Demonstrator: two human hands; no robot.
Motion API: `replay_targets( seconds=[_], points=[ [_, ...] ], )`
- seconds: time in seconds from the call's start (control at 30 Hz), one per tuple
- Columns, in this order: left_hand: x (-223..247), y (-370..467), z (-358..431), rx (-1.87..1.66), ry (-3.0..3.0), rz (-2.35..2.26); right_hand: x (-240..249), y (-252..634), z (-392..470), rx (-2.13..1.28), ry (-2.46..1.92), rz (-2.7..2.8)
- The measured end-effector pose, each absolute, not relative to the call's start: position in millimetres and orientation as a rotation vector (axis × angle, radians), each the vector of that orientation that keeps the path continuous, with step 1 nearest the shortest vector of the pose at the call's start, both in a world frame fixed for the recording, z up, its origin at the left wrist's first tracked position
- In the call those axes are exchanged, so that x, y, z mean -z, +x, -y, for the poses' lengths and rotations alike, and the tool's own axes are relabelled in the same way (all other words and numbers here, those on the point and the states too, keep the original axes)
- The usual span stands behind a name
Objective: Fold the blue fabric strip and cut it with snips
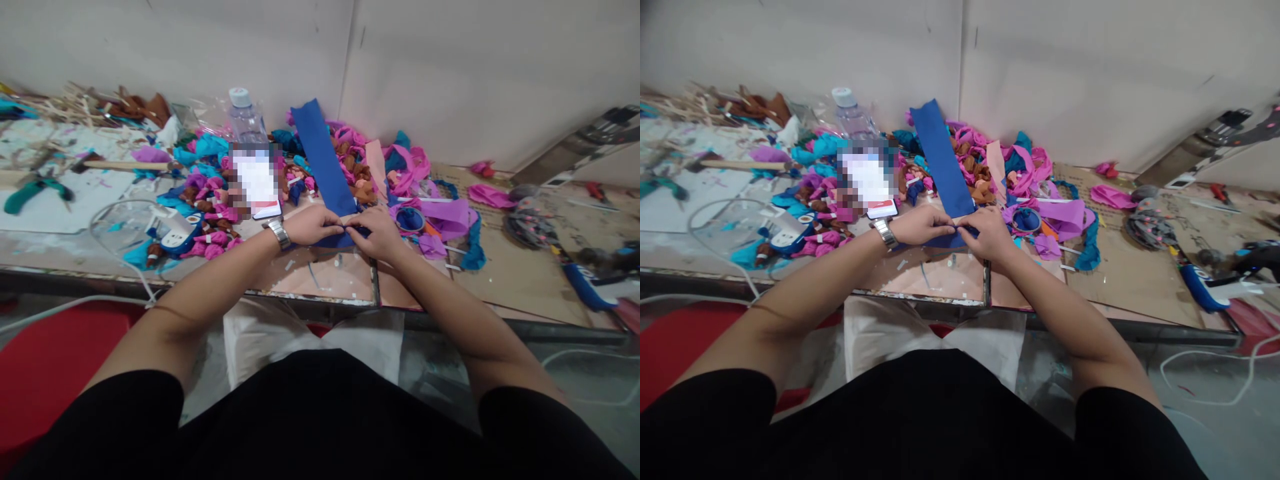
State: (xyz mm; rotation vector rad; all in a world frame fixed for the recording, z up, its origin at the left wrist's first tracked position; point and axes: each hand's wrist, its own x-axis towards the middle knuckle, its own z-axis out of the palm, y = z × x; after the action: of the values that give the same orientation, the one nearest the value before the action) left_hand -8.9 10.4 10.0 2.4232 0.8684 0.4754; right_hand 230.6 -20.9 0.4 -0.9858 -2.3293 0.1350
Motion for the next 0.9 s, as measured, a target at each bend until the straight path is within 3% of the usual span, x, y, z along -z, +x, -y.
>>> replay_targets(
  seconds=[0.9],
  points=[
    [-2.9, -15.6, -22.3, -0.352, 2.247, -0.77, 2.0, 230.3, 18.4, -0.131, -0.897, 2.327]
  ],
)
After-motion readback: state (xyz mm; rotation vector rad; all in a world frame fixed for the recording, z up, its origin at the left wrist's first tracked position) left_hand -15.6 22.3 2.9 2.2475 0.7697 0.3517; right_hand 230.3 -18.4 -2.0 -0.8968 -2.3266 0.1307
